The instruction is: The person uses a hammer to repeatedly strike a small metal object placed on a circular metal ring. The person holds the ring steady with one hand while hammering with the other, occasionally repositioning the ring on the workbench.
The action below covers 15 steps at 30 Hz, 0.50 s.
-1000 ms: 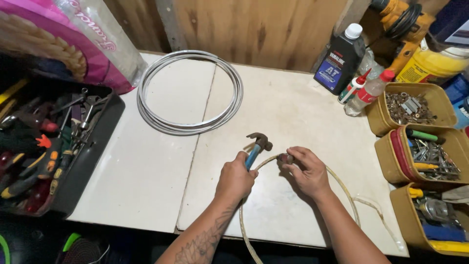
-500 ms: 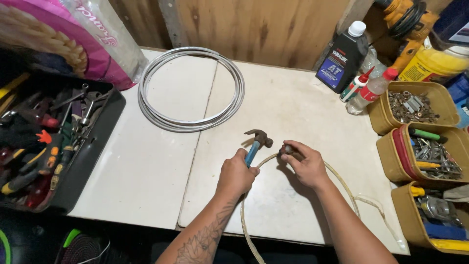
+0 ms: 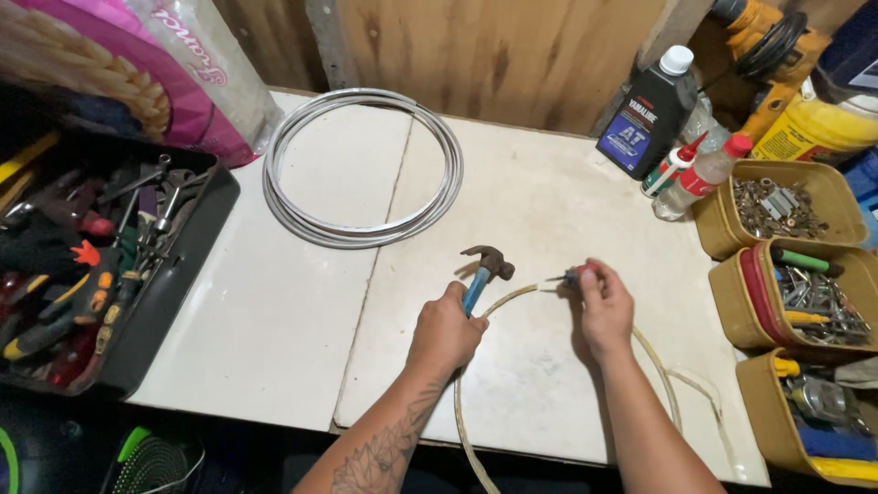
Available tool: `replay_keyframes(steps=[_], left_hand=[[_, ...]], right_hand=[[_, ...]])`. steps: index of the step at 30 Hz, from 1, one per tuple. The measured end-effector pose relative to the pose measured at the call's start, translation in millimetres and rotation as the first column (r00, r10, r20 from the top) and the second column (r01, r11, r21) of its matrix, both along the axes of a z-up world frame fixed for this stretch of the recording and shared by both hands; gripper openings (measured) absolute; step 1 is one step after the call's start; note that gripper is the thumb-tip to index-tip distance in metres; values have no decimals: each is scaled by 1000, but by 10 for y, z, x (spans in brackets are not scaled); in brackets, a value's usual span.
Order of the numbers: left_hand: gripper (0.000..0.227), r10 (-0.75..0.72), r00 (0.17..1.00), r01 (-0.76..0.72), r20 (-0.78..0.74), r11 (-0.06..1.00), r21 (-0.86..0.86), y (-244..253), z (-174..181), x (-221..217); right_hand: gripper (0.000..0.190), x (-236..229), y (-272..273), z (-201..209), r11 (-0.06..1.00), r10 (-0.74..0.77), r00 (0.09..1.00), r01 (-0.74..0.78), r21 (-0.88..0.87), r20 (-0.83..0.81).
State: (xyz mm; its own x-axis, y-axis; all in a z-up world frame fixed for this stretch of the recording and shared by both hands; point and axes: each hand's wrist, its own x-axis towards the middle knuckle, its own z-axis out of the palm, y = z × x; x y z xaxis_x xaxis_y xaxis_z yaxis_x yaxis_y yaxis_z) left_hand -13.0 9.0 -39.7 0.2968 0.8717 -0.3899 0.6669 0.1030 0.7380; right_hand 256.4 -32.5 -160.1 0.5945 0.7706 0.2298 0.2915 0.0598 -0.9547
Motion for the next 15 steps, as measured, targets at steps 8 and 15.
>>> replay_keyframes(steps=[8, 15], left_hand=[[41, 9, 1000, -9, 10, 1000, 10, 53, -195, 24], [41, 31, 999, -31, 34, 999, 20, 32, -159, 17]], right_hand=[[37, 101, -98, -24, 997, 66, 998, -66, -28, -3], [42, -251, -71, 108, 991, 125, 991, -122, -55, 51]])
